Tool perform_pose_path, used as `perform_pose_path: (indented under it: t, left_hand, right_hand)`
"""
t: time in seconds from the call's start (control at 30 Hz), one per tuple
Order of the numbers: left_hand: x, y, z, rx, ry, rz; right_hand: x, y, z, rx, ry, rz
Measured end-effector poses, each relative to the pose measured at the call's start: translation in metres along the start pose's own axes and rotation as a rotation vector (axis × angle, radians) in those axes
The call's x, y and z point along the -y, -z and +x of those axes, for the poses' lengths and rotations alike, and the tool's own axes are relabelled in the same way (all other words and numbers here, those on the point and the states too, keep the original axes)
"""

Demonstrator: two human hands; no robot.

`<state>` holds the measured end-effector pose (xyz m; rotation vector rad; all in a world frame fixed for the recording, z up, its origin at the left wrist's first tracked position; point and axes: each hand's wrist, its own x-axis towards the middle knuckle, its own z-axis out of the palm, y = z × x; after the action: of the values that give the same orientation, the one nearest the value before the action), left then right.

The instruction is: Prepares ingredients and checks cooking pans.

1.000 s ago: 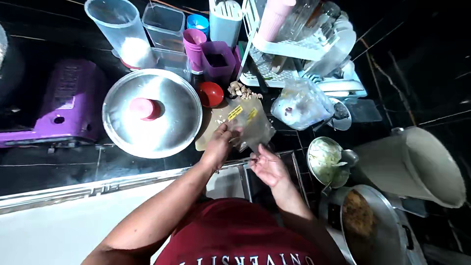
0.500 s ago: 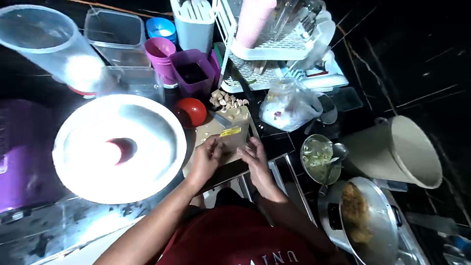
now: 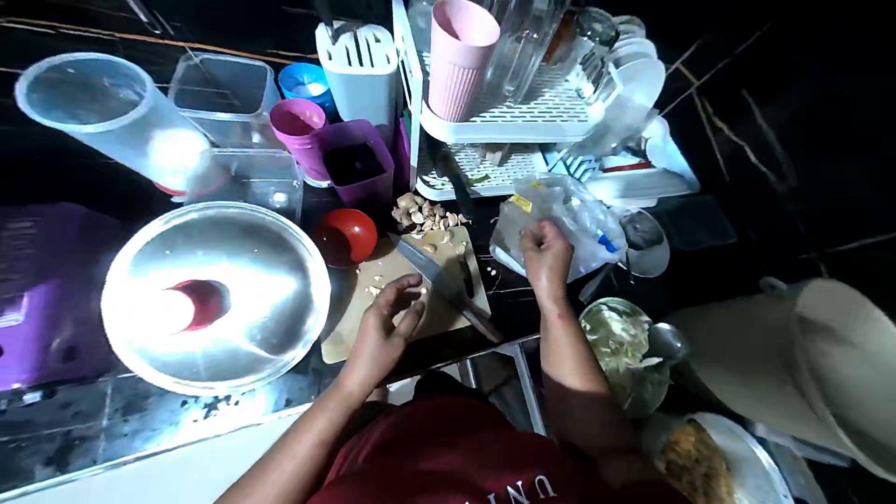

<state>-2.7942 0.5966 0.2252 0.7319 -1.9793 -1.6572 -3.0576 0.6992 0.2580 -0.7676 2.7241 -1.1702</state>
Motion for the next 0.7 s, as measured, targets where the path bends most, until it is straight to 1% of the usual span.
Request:
perform_pose_path:
  t: [0.1,0.23,0.3,0.4,0.5,0.6,0.63,0.7]
  left_hand:
    - [0.01,0.009,-0.039,-0.081,0.124,-0.019]
    - [0.032,0.018,-0.11,-0.269,0.28,-0.108]
    - [0.041,0.024,-0.149,-0.351,0.369,-0.125]
    - [0.059,0.036,-0.207,-0.433,0.484,-0.082]
    - [0.085,0.051,-0.261,-0.496,0.618,-0.056]
    - [0.125,0.073,-0.319,-0.484,0.802,-0.045]
    - [0.142,0.083,-0.341,-0.468,0.882,-0.059]
    - [0.18,0.102,-0.393,-0.463,1.052,-0.135]
  right_hand:
    - [-0.007,-0.031,0.031,0.018,-0.018,-0.008]
    - [-0.018,-0.072,0.053,0.102,-0.032,0.056]
    - [-0.019,-0.08,0.055,0.113,-0.029,0.06]
    - [-0.009,-0.069,0.048,0.088,0.004,0.032]
    - [0.014,-0.045,0.027,0.019,0.083,-0.101]
    - [0.049,-0.031,-0.016,-0.025,0.248,-0.149]
    - [0.063,-0.032,-0.036,-0.007,0.306,-0.118]
    - [0.094,-0.041,-0.081,0.119,0.368,0.011]
